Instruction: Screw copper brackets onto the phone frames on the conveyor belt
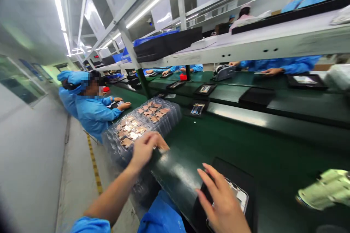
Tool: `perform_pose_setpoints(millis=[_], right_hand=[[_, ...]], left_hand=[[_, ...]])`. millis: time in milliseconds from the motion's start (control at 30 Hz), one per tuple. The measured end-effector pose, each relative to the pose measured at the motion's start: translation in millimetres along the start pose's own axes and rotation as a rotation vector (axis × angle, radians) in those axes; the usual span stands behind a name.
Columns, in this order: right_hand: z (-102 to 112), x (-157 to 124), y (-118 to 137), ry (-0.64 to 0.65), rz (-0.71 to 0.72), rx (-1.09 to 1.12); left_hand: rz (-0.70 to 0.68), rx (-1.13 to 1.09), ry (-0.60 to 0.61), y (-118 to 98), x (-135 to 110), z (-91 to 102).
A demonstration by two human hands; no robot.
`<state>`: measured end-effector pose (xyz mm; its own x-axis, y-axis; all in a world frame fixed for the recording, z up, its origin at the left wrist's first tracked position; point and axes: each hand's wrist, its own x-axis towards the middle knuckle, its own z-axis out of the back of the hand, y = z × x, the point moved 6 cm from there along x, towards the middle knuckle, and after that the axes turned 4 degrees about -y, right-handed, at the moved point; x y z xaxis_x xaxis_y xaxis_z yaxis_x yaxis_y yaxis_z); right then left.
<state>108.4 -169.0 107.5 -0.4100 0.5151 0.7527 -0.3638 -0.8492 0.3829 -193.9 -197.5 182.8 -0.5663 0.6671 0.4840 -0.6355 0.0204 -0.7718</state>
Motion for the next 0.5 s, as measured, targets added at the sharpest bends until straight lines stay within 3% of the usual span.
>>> perform_pose_setpoints(millis=[100, 200, 333, 500], right_hand=[[-17, 5, 17, -0.011, 0.021, -0.177], [-13, -10, -9, -0.095, -0.097, -0.212], [25, -38, -60, -0.162, -0.333, -0.090], [68, -63, -111, -0.263, -0.650, -0.033]], left_hand=[[-0.019, -0.111, 0.287, -27, -57, -106.5], [-0.033, -0.173, 0.494, -44, -94, -171.9], [-0.102, -0.211, 0.736, -49, -109, -209.8], [-0.332, -0.114, 0.908, -39, -116, -221.7]])
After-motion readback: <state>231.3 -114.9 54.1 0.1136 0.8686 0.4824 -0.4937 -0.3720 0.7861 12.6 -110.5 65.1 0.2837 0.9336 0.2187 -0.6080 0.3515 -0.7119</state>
